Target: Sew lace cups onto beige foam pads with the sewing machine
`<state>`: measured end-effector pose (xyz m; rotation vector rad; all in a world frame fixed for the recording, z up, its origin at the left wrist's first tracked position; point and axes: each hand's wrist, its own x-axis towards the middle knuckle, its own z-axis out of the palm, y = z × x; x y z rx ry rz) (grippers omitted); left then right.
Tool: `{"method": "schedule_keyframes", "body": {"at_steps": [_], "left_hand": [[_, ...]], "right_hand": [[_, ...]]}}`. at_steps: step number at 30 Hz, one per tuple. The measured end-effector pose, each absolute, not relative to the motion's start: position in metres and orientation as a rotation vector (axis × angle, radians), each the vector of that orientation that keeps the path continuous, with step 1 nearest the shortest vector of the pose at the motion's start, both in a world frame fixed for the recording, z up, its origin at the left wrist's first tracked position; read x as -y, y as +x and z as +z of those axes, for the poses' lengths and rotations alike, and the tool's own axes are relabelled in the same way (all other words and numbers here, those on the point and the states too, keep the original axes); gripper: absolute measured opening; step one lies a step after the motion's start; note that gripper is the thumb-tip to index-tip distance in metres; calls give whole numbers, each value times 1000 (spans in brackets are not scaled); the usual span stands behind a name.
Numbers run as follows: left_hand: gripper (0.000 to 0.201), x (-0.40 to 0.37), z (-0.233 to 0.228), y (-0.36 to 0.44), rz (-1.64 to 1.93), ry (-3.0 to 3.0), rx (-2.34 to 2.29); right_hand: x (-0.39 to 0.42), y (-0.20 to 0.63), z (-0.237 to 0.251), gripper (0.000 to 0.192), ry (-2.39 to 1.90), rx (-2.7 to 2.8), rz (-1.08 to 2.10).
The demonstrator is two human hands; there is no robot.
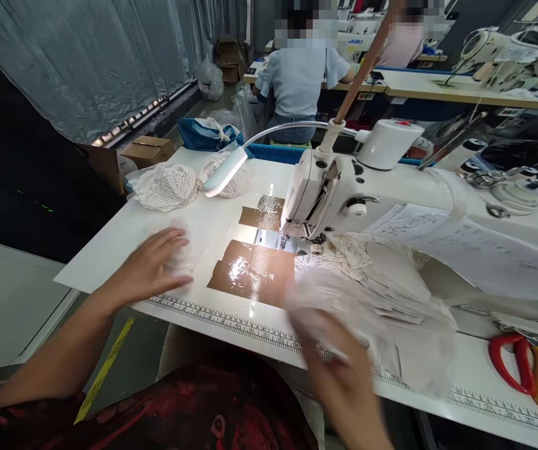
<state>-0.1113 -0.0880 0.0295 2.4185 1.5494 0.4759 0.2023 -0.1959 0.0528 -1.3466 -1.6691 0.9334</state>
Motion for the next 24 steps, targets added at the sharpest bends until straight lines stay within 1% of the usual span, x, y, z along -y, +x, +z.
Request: {"method": "schedule_keyframes", "body": {"at_steps": [2,3,4,5,7,9,10,11,12,13,14,15,17,19,20,21,24], "left_hand": [[79,99,39,-91,511,2277,-1089],[80,104,43,-80,466,2158,-846],[71,107,45,-70,408,2040,-682],[57,109,45,-63,393,1943,-617],[30,108,40,-59,484,1875,-750],[15,104,31,-63,661,1917,-1116],[13,103,26,-66,729,1923,-1289],[16,102,22,-67,761,1901,-1388],[22,103,20,-67,761,1846,-1385],[29,105,19,-64,747,1767,-1279],[34,107,19,-59,719,1672,-1099],[40,111,21,-53,678,1578,-883],[54,117,28,-42,594,1436,-515],[71,121,35,-36,535,1368,-355],[73,121,37,-35,517,1347,-338],[70,121,37,-36,516,1329,-347],[52,120,31,-40,592,1288,-474]], "right_hand": [[172,180,38,22,-1180,1842,1035],[163,172,33,16,-1094,1923,1063],[157,167,29,13,-1047,1976,1037],[154,165,28,10,-1050,1993,953],[154,172,31,6,-1167,1921,660],[157,183,36,5,-1332,1776,392],[158,188,38,6,-1424,1680,301],[158,191,39,9,-1497,1605,247],[156,192,39,11,-1547,1563,240],[153,191,38,13,-1569,1572,293],[149,188,36,16,-1546,1629,411],[145,185,33,19,-1491,1700,593],[138,179,25,22,-1316,1745,1073],[135,176,16,21,-1141,1569,1498],[135,177,12,22,-1078,1440,1650],[136,177,9,24,-1028,1314,1768],[141,179,1,26,-886,1088,2007]]}}
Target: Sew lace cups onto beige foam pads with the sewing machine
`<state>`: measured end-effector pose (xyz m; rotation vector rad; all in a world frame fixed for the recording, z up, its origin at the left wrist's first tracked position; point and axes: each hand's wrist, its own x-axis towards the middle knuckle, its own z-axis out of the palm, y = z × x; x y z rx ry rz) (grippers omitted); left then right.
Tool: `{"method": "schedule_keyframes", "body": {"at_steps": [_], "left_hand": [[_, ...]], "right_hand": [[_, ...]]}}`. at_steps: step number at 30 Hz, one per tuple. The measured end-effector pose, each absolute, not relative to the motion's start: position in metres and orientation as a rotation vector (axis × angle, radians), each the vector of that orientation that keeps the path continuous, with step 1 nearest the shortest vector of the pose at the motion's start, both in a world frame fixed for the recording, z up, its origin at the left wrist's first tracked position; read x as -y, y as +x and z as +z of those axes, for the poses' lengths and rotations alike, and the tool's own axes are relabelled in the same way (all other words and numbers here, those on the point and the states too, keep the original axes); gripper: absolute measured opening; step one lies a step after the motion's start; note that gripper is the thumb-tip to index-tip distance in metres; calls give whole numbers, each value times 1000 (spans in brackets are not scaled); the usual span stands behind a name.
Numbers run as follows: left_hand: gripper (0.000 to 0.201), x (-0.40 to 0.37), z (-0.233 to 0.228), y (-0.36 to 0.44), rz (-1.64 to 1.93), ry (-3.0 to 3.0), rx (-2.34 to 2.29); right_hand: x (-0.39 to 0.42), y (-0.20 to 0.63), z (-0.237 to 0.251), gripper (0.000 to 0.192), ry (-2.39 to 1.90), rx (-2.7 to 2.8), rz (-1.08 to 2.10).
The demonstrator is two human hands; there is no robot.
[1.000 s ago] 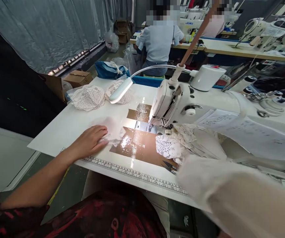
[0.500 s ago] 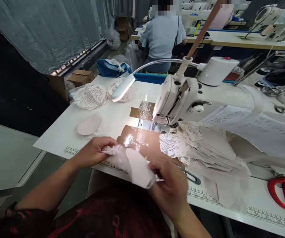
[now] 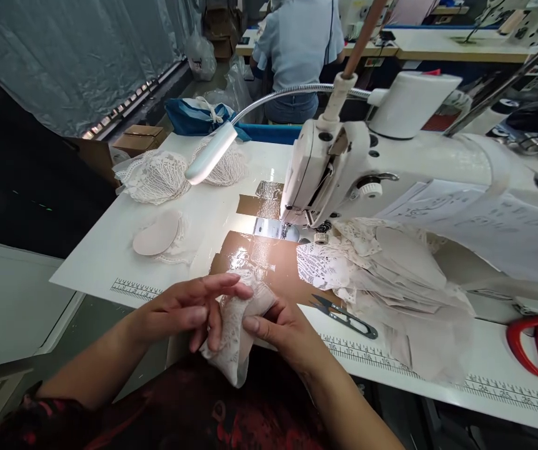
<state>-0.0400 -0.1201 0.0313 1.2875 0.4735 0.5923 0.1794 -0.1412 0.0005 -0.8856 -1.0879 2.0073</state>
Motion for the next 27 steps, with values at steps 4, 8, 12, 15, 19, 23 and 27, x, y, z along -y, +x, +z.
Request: {"method": "schedule_keyframes", "body": {"at_steps": [4,8,12,15,19,23,27], "left_hand": [[35,117,20,-35,797,1322,-646],[47,109,18,-28,967,1565,-782],[73,102,19,-29,690,1380,-759],[41,104,18,-25,536,1123,-680],[28,110,15,-11,828,1054,-847],[28,114,11,1,1066,1091,-998],[35,115,10,-1,1014,983,-865]], "right_hand": [[141,176,-1,21,-751,1150,2069],[138,173,3,22,-728,1268,1919],[138,176,6,17,-656,1346,1913],[136,179,5,16,-836,1399,1765],[135,179,2,18,-1242,1344,1199],[142,170,1,62,-1169,1661,851],[138,174,-3,50,-1305,2007,457]]}}
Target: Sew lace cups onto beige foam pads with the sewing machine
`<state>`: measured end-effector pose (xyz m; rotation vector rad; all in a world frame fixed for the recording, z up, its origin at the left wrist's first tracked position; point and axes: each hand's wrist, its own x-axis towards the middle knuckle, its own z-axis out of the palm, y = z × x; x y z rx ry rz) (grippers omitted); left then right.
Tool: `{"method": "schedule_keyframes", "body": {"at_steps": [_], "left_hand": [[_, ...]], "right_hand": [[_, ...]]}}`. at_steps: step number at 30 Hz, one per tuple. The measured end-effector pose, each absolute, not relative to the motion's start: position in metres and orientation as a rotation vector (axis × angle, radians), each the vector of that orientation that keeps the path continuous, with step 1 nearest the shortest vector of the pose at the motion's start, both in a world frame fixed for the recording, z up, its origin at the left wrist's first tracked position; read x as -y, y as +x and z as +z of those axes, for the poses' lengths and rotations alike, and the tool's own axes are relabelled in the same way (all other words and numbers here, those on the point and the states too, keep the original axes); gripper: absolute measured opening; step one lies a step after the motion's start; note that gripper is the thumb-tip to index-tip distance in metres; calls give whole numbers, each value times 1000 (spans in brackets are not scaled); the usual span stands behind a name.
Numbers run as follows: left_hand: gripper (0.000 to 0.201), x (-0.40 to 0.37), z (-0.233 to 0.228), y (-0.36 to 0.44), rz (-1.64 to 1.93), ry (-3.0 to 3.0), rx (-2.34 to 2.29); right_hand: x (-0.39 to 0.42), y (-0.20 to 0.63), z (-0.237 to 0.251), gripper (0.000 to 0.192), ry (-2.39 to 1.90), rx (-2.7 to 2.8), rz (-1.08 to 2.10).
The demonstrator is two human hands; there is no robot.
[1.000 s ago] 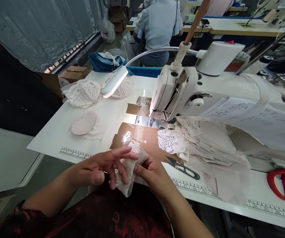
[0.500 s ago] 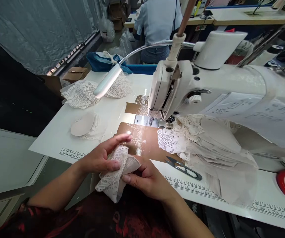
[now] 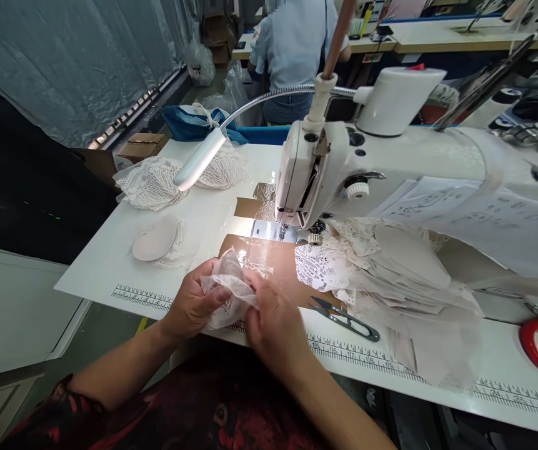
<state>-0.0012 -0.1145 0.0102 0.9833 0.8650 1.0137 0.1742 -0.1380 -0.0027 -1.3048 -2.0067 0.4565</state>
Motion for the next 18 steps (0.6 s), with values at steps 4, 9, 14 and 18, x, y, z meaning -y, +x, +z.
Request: {"method": "schedule_keyframes", "body": {"at_steps": [4,9,14,18], "left_hand": [[38,114,9,-14,917,972,-835],[41,117,8,-15,881,959,-817],[48,120,13,-10,825,938,-753],[49,118,16,-16,702,991,-693]], "right_hand": [[127,203,-5,33,-1587,1970,132],[131,207,10,38,-1306,1986,302],[131,181,18,37,-922,2127,378],[126,179,21,5,-1057,1932,817]]}}
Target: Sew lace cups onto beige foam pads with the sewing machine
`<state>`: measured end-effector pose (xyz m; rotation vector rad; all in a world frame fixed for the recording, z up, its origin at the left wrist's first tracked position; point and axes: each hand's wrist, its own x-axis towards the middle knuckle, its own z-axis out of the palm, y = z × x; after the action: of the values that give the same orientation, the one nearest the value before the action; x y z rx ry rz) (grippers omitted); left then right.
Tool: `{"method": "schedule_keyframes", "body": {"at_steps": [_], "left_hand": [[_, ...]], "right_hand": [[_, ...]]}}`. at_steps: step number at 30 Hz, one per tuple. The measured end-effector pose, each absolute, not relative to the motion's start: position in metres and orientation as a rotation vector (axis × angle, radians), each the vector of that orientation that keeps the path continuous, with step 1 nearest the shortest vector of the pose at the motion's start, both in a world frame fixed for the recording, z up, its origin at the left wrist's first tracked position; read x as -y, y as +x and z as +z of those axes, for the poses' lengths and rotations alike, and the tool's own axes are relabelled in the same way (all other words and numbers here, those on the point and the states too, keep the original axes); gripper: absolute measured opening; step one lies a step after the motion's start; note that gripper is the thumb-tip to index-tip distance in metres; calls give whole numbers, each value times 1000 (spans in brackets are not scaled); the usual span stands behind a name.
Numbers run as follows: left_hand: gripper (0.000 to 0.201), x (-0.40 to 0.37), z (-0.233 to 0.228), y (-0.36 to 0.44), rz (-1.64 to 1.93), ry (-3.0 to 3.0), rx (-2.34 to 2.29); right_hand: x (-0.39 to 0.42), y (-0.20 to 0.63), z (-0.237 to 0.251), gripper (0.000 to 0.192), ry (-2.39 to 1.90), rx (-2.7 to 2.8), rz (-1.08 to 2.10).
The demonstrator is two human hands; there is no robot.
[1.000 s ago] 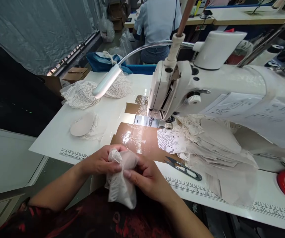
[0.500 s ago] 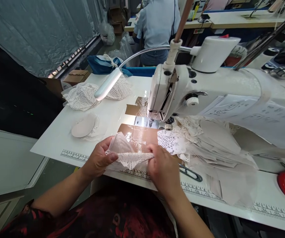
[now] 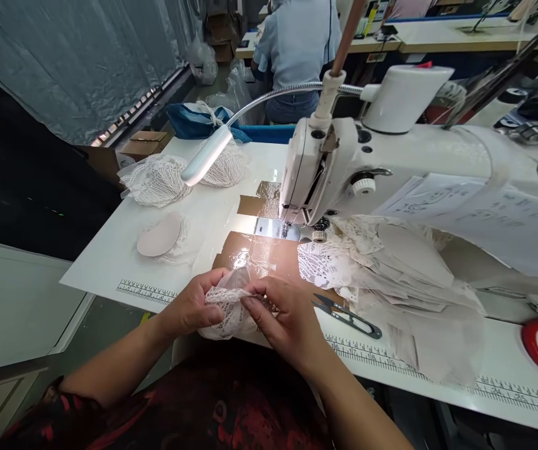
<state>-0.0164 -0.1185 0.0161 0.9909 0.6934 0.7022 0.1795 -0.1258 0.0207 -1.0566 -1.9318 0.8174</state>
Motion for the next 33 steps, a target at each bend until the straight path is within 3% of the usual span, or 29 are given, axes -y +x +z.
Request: {"method": "schedule_keyframes", "body": {"at_steps": [3,10,15,24,29,33], "left_hand": [[48,116,18,-21,597,1016,-675],[27,111,25,-22,557,1169,-778],[9,104,24,-32,620,1337,-947],[2,102,17,-33,806,1139,-947],[53,111,10,-18,740,754,-718],[57,121,9,-1,698,679,-585]], "right_hand": [[123,183,24,13,-1116,1802,1146],[118,184,24,19,-1104,1622,1487],[118,187,22,19,-1127,1447,1450],[120,193,22,11,-1143,1395,1491],[125,194,20,17,-1147,1123,1405],[125,189,20,14,-1155,1154,1408]]}}
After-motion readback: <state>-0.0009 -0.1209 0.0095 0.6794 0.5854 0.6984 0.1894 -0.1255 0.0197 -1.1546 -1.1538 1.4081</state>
